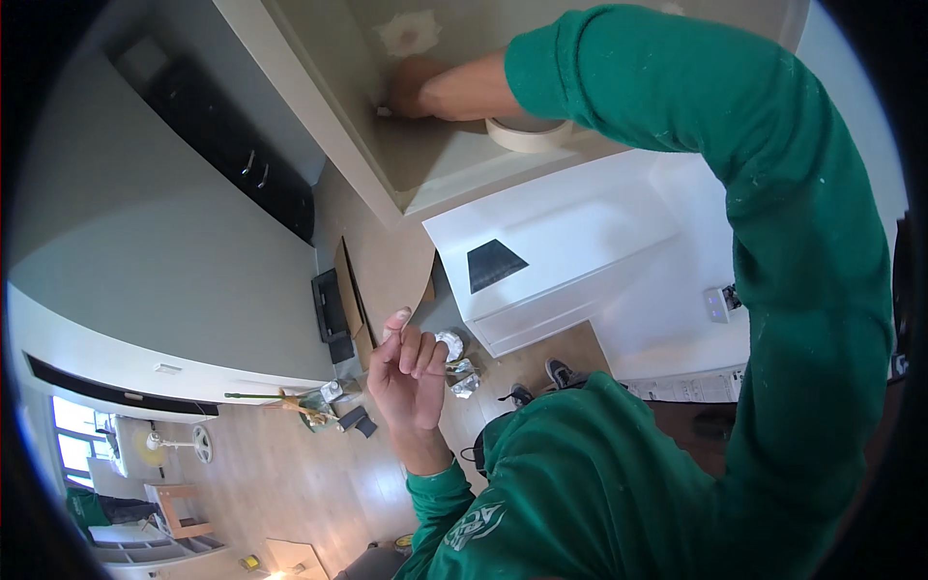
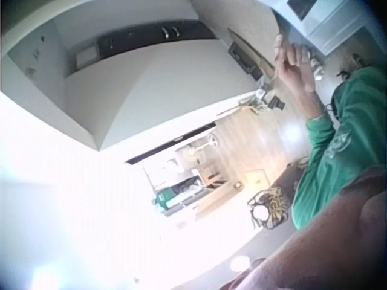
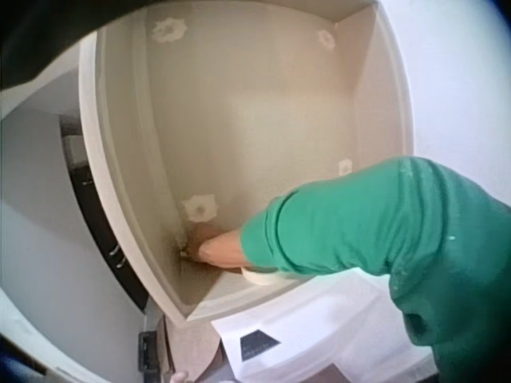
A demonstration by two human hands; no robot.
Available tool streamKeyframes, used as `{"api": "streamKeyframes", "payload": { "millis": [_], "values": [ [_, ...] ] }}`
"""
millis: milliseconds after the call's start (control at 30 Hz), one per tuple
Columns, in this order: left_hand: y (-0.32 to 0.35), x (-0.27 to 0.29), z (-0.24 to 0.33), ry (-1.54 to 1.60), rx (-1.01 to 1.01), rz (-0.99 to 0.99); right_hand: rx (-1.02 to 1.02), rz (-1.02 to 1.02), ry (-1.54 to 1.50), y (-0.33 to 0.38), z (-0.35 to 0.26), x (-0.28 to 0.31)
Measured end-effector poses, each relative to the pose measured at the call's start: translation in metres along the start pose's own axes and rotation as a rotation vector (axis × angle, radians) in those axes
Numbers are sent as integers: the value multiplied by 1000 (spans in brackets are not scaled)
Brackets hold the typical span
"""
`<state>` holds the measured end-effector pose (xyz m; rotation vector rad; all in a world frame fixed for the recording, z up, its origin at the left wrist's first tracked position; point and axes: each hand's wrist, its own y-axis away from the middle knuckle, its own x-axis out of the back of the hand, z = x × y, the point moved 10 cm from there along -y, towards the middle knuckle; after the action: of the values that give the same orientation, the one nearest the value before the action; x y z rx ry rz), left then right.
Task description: The person applies masking tape to the interior edges and corners of a wall-mounted cabinet and uses a cloth to press the tape firmly into place.
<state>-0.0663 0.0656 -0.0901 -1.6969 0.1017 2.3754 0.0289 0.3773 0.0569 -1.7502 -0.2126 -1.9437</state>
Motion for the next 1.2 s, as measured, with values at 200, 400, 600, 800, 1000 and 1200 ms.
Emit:
{"api": "streamKeyframes", "payload": {
  "millis": [200, 400, 600, 800, 1000, 1200],
  "values": [
    [-6, 1, -10, 28, 14, -38, 380, 214, 741, 16, -10, -14],
    [-11, 6, -11, 24, 3, -34, -260, -8, -255, 24, 10, 16],
    [-11, 5, -10, 35, 1, -33, -299, -12, -447, 27, 12, 13],
    [-8, 13, -14, 13, 8, 11, -205, -29, -407, 11, 18, -6],
    [-12, 12, -20, 22, 29, 2, -290, -30, -395, 18, 16, 0],
    [-19, 4, -30, 5, 62, 19, 257, 302, 267, 18, -4, 6]
  ]
}}
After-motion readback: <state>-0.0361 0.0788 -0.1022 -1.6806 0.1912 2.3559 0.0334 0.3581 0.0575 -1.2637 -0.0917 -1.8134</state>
